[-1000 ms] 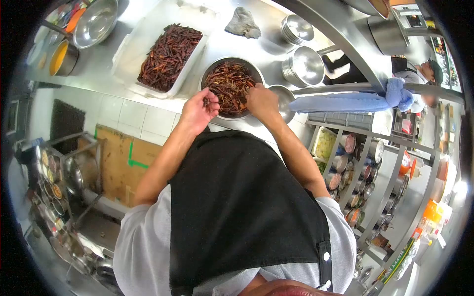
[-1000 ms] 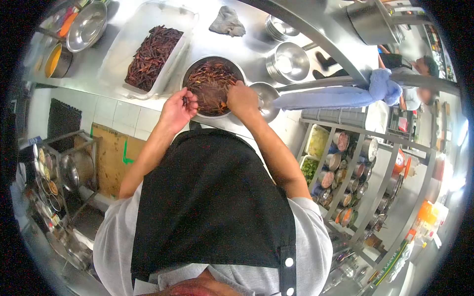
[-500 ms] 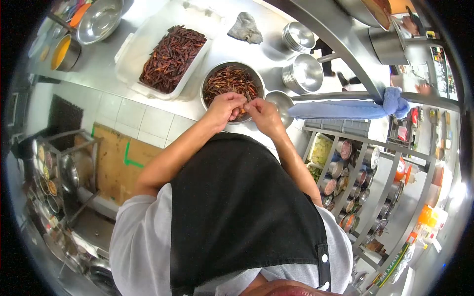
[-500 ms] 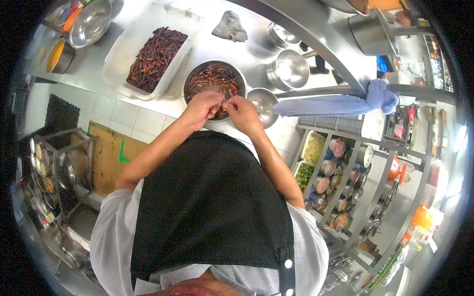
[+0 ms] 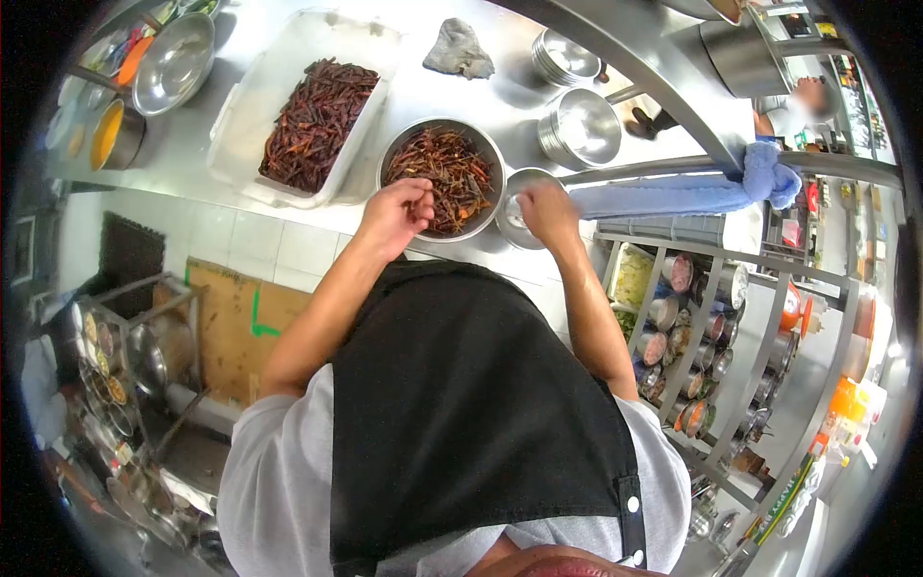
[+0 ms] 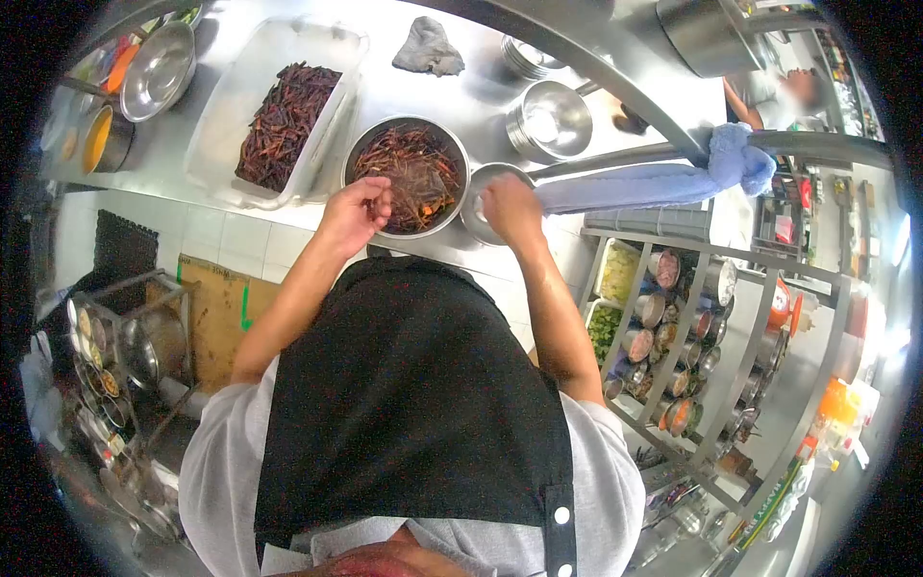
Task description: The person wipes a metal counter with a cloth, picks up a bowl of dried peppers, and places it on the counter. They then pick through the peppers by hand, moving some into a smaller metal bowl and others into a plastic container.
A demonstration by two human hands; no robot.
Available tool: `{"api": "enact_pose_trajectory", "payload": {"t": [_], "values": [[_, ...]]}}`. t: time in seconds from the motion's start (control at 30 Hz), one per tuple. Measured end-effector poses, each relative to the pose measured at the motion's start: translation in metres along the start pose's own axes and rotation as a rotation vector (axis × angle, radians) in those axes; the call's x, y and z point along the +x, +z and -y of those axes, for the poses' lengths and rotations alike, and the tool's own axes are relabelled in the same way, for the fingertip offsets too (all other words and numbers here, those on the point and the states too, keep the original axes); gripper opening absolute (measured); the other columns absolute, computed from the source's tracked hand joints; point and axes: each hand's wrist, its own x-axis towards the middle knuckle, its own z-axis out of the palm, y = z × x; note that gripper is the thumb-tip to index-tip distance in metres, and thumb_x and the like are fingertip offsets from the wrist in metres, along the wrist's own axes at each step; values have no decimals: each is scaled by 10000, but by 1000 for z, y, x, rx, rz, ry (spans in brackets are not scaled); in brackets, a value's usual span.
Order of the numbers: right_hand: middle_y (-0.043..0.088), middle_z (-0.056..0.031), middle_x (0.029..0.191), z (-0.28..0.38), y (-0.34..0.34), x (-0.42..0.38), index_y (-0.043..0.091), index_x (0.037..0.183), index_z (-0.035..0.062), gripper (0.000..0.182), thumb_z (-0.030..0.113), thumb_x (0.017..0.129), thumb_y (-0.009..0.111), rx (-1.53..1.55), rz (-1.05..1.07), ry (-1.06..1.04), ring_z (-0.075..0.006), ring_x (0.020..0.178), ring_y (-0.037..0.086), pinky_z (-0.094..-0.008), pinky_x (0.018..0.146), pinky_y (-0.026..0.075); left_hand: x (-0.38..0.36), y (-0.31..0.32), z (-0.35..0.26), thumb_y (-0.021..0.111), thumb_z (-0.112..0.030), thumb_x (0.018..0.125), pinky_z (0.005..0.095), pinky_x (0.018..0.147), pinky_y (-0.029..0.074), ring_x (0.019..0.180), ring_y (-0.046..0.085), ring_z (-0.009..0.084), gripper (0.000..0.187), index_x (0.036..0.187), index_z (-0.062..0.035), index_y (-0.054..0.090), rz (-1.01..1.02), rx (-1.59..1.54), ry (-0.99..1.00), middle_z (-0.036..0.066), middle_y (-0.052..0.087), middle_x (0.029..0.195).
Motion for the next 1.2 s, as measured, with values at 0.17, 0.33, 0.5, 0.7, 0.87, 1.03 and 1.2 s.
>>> {"api": "enact_pose_trajectory", "payload": {"t": [0.17,0.33,0.5,0.7,0.87,1.03,1.2], "values": [[681,-155,1070,65,1,42,730,1027,80,224,258,928,636,146,-172,-138,-381,958,684,-511,844,539,-12,-7,-2,590,-201,998,301,645,502,735,649,177,168,1068,-64,658,-81,-33,-15,37,670,858],[681,-139,1031,82,26,73,731,1079,85,214,216,932,646,-81,-88,-183,-373,930,694,-495,801,545,-26,-4,4,594,-204,1000,298,632,505,733,664,165,122,992,-99,655,-94,2,20,29,682,878],[679,-142,986,73,32,73,713,949,68,163,214,931,643,-40,-133,-260,-387,861,692,-511,732,559,-35,-8,9,598,-190,995,296,638,496,721,650,160,112,982,-92,650,-67,-11,39,33,671,879],[683,-92,818,61,19,64,734,1046,30,194,192,951,686,473,-355,-232,-255,705,666,-408,607,513,-34,4,5,634,-214,994,286,643,500,721,648,147,134,1029,-89,669,-54,-15,37,14,674,871],[638,-12,773,63,-5,44,725,1068,-13,208,177,983,713,1409,99,242,-80,618,551,-242,518,416,-8,26,1,646,-240,1016,246,616,495,719,634,97,141,1026,-100,662,22,65,91,-7,666,874],[646,-7,797,78,-4,20,703,1100,-4,211,180,997,703,1563,239,315,-87,629,545,-225,513,394,14,38,-10,661,-262,1013,228,534,379,636,511,64,159,966,-111,671,115,174,126,-34,584,808],[665,-14,826,71,15,16,721,1122,-13,232,177,990,707,1598,269,330,-94,658,566,-252,564,447,26,44,-8,677,-212,999,222,509,332,609,472,53,156,898,-93,675,83,242,111,-30,581,785]]}}
